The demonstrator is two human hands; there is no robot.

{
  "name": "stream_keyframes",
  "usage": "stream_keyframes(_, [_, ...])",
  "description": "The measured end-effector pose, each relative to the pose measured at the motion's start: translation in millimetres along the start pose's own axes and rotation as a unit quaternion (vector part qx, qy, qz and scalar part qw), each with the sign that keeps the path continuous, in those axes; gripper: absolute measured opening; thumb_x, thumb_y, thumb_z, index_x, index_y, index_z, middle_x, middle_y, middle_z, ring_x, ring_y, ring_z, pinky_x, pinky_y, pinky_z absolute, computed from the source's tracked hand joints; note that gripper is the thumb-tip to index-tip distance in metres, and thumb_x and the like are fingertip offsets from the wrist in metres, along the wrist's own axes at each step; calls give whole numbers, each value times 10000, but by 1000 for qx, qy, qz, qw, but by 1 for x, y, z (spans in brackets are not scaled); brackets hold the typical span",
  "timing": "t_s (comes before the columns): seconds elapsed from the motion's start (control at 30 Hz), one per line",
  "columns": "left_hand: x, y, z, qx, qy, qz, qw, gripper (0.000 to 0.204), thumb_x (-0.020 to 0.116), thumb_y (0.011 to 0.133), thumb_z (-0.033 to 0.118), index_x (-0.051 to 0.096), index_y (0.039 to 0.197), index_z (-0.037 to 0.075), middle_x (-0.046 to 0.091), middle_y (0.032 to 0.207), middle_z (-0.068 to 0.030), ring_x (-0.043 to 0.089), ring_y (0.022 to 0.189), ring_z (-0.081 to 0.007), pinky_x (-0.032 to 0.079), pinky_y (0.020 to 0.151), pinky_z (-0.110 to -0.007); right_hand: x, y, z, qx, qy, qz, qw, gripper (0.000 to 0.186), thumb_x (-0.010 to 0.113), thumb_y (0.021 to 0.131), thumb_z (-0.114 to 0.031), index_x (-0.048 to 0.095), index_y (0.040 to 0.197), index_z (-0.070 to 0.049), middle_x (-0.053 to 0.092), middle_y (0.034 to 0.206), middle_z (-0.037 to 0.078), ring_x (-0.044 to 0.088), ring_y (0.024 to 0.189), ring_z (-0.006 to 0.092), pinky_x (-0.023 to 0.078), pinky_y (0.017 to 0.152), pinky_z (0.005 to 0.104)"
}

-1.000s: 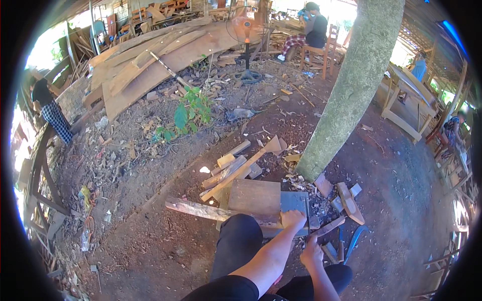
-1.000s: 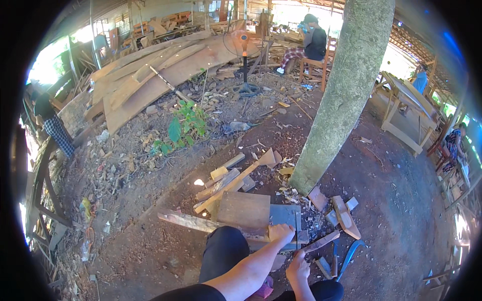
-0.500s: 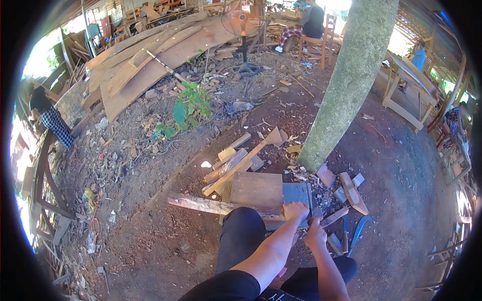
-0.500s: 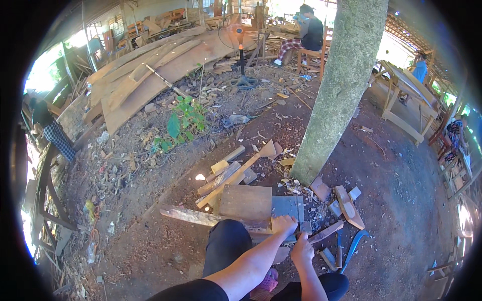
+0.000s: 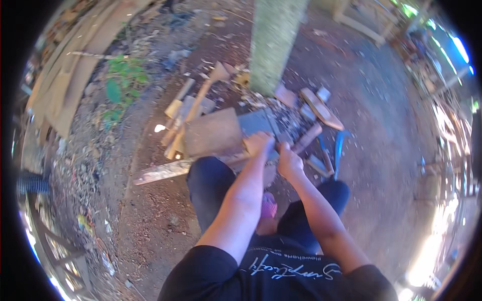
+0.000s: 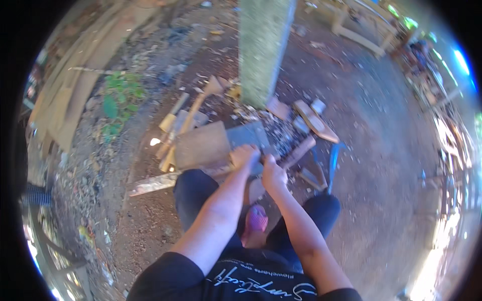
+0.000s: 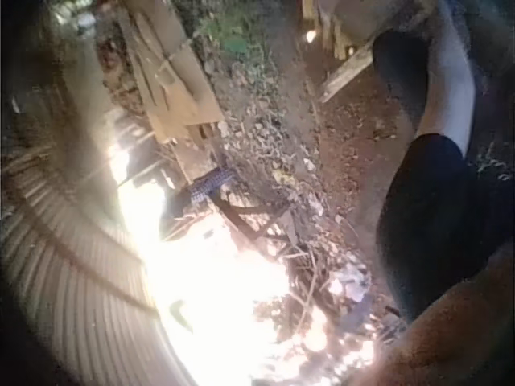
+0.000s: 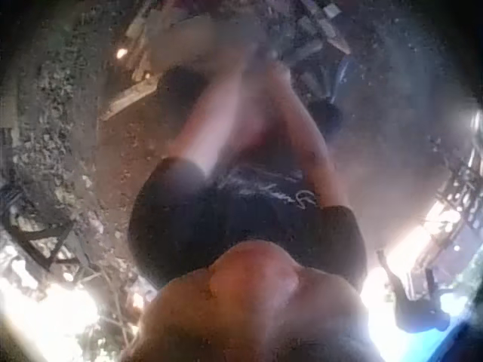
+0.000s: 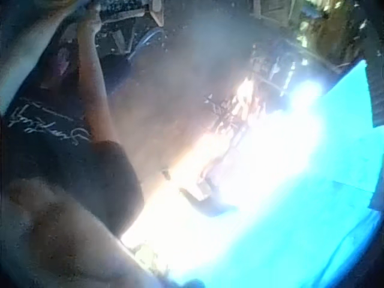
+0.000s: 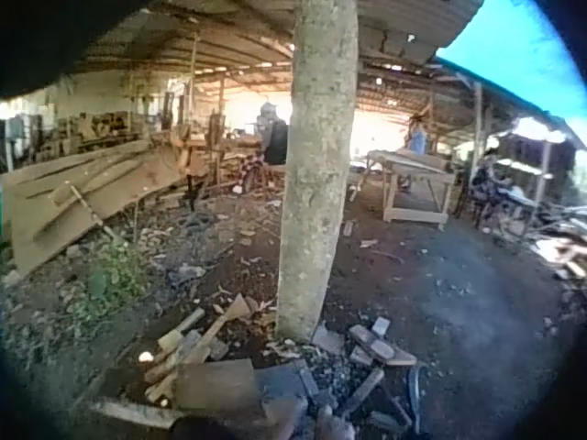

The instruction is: The person saws a piece of wood using a small saw while holding the wood against a wooden block on the ground.

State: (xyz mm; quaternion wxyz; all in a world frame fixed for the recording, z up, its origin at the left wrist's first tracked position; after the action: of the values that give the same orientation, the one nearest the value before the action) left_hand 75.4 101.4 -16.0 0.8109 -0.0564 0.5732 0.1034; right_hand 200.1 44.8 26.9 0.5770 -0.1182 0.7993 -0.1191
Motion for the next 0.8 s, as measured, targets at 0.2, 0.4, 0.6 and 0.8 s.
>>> stream_keyframes(0.2, [-1, -2, -6, -110, -24, -109, 988, 456, 357, 898, 335, 729, 851, 76, 702, 869, -166, 688, 833, -314, 460, 825, -461, 3, -53, 22, 6, -9, -37, 999, 308, 526, 832, -57, 396, 1111, -80, 653, 887, 255, 661, 879, 391, 508, 768, 485])
stream_keyframes(0.4, [9, -6, 9, -86, -23, -75, 993, 493, 382, 884, 383, 727, 822, 36, 692, 848, -206, 689, 835, -341, 520, 798, -436, 16, 6, 21, -1, -12, 34, 999, 340, 523, 812, -20, 376, 1113, -78, 657, 861, 238, 659, 853, 401, 509, 740, 492])
stream_keyframes(0.6, [5, -7, -7, -124, -29, -106, 986, 481, 353, 897, 337, 732, 847, 45, 702, 852, -171, 687, 837, -312, 434, 870, -454, 2, -56, 16, -21, -36, -53, 998, 234, 497, 894, -112, 379, 1089, -60, 657, 912, 238, 669, 846, 383, 526, 738, 489])
stream_keyframes(0.8, [4, -1, 1, -110, -60, -96, 987, 497, 378, 892, 388, 725, 837, 36, 692, 850, -201, 683, 843, -346, 501, 810, -447, 9, -11, 13, -7, -29, 13, 999, 192, 456, 926, -150, 370, 1071, -58, 649, 884, 266, 660, 848, 401, 519, 708, 501])
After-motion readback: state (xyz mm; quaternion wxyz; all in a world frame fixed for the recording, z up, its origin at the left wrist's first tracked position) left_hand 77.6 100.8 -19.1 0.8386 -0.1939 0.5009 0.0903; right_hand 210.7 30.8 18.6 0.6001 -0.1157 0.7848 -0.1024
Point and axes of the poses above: each hand's wrist, its own y-axis towards the middle knuckle, its own x-axis out of the palm, z = x × y, the point moved 6 cm from there along y, towards the middle knuckle
